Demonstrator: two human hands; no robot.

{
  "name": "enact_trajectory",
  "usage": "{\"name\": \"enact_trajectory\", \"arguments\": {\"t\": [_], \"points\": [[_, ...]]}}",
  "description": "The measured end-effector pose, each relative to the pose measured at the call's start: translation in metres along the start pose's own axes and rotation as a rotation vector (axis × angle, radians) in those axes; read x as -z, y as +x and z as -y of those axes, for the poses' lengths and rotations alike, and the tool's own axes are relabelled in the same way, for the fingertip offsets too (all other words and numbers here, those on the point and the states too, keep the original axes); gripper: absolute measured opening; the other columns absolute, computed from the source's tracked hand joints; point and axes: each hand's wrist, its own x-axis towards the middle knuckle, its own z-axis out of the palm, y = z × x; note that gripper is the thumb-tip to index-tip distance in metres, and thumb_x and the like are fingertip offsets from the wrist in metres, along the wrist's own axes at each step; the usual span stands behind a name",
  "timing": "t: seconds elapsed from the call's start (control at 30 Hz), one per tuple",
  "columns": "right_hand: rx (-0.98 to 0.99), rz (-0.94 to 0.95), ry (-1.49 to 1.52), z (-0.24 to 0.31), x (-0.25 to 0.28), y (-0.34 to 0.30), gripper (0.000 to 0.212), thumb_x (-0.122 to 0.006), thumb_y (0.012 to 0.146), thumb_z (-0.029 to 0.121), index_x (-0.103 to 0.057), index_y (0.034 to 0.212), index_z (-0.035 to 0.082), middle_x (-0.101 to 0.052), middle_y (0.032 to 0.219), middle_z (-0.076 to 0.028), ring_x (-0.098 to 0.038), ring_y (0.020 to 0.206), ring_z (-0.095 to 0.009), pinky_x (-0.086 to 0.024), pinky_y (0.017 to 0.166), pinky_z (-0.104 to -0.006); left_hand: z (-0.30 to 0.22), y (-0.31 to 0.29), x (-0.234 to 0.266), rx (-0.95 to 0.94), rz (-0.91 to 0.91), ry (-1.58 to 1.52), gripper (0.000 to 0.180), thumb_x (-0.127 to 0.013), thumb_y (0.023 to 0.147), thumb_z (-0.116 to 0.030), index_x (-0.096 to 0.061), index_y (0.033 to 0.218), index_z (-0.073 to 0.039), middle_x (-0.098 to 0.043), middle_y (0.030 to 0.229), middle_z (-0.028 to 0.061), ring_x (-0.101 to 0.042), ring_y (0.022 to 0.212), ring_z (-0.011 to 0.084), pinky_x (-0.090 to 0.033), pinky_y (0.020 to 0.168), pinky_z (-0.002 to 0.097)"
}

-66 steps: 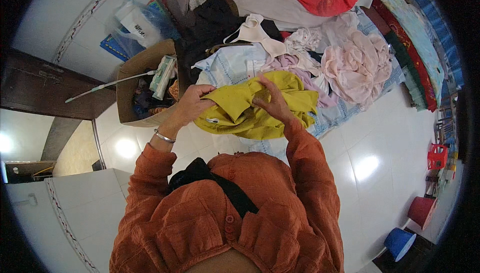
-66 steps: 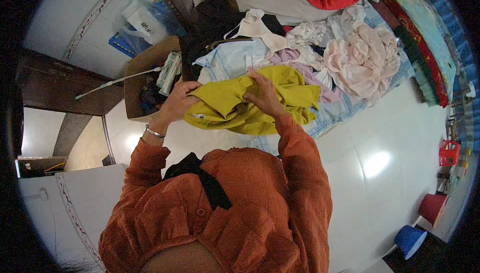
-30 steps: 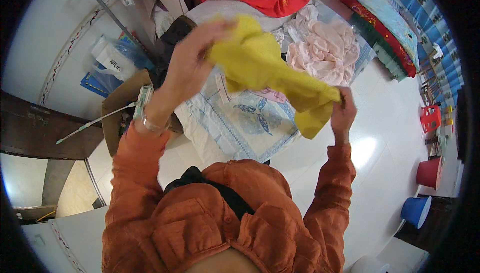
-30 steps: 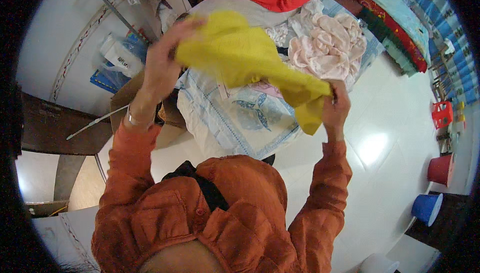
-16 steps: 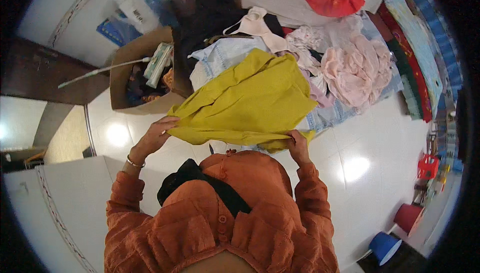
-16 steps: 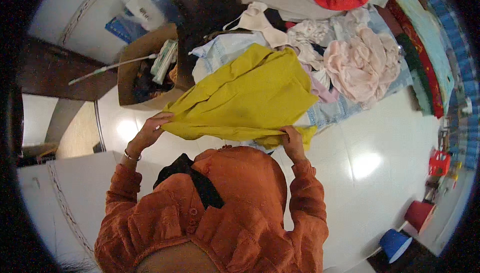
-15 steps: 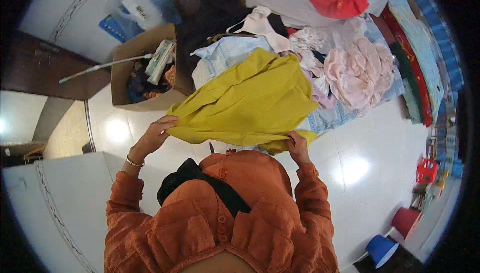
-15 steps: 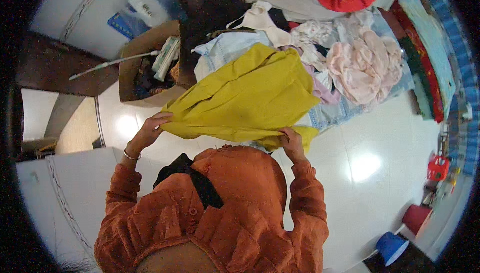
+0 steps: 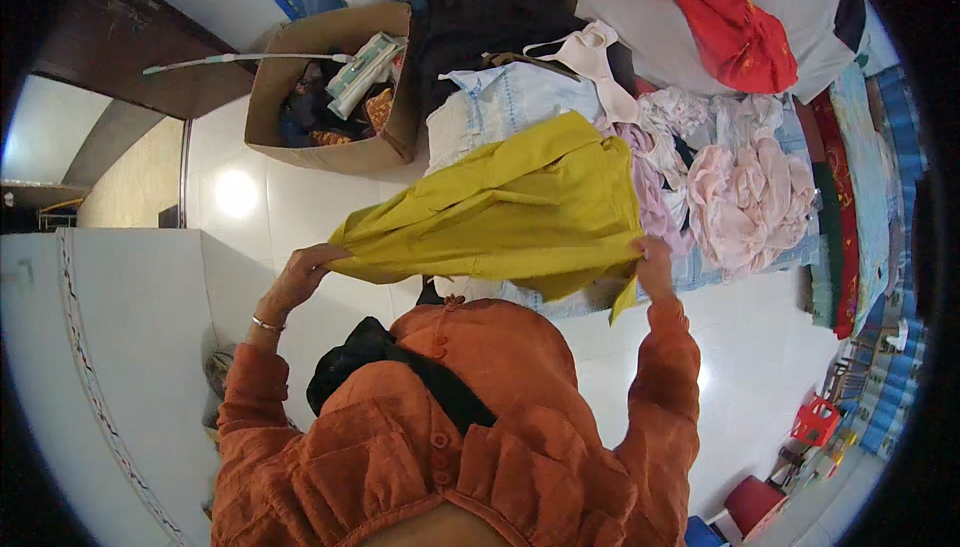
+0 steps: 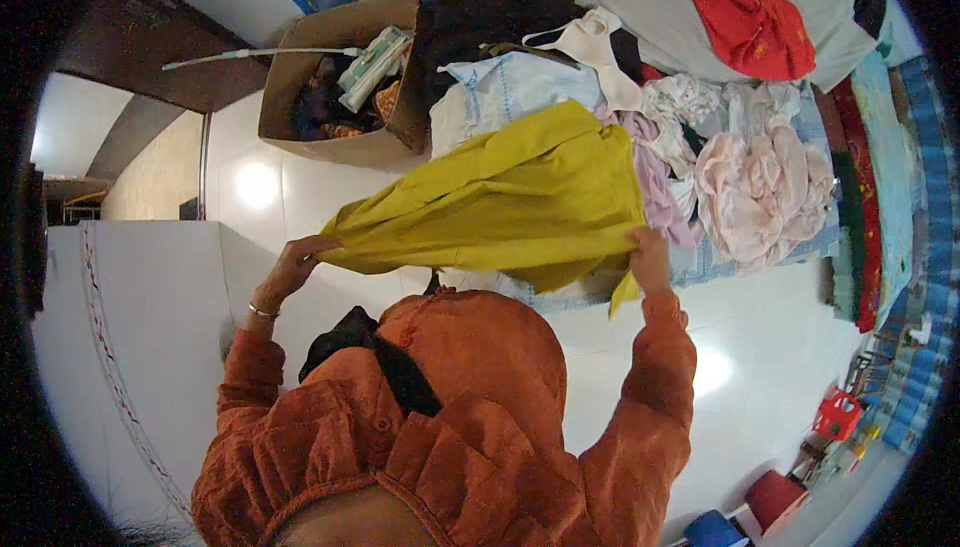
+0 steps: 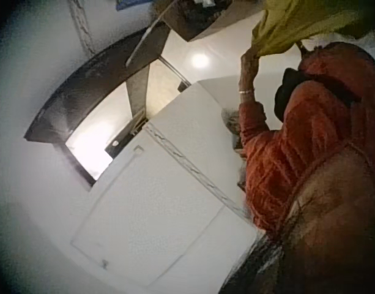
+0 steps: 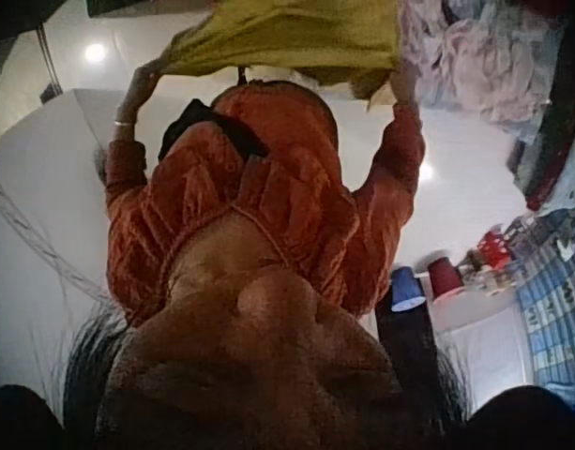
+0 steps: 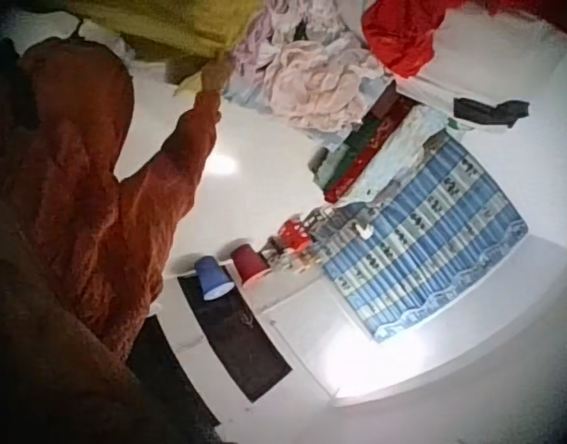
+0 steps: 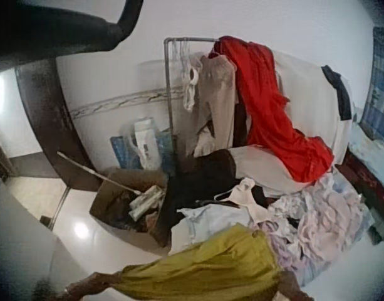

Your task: The person folds a yellow garment and a pink floral garment on a bed. They smooth the fabric, align the edges, and fold the items into compact rectangles. The person places the folded yellow garment into a storage bin and continues folding the pink garment.

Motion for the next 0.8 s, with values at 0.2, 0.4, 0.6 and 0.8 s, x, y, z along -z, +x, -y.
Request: {"name": "enact_trajectory", "arguments": {"t": [0.2,0.4,0.6,0.8], "points": [[0.092,0.027,0.284,0.054,-0.005,0.107,0.043,-0.04,0.064,-0.009,-0.056,0.102,0.005,-0.058,0.101,-0.014,-0.052,0.099,-0.036,-0.043,0.083,-0.0376,0.0,-0.002,-0.012,0.005,-0.027,-0.098,0.032,-0.044,0.073,0.014,-0.063,0.092,-0.002,-0.062,0.093,0.0142,-0.058,0.091,0.0275,-0.048,0.079,0.032],[0.366,0.252,-0.073,0.084,-0.083,0.186,0.029,-0.05,0.072,0.003,-0.056,0.1,0.01,-0.057,0.101,-0.01,-0.055,0.092,-0.031,-0.044,0.075,-0.0366,0.006,-0.001,-0.016,-0.12,-0.055,-0.019,0.018,-0.048,0.069,0.011,-0.06,0.08,0.002,-0.057,0.089,0.0133,-0.058,0.085,0.027,-0.049,0.077,0.0329],[0.402,0.318,0.014,0.092,-0.141,0.226,0.016,-0.049,0.073,0.004,-0.054,0.088,0.01,-0.054,0.093,-0.011,-0.054,0.084,-0.033,-0.043,0.069,-0.0364,-0.008,-0.006,-0.014,-0.044,-0.114,-0.011,0.008,-0.061,0.07,0.0,-0.062,0.077,0.002,-0.057,0.088,0.0127,-0.058,0.078,0.0252,-0.049,0.073,0.031],[0.241,0.562,0.235,0.043,-0.158,0.239,0.005,-0.049,0.074,0.002,-0.049,0.075,0.007,-0.052,0.08,-0.014,-0.051,0.075,-0.035,-0.039,0.065,-0.0422,-0.016,0.006,-0.007,0.027,-0.228,-0.032,0.013,-0.067,0.07,-0.003,-0.063,0.081,0.0,-0.059,0.087,0.0102,-0.059,0.076,0.0213,-0.049,0.069,0.0314]]}}
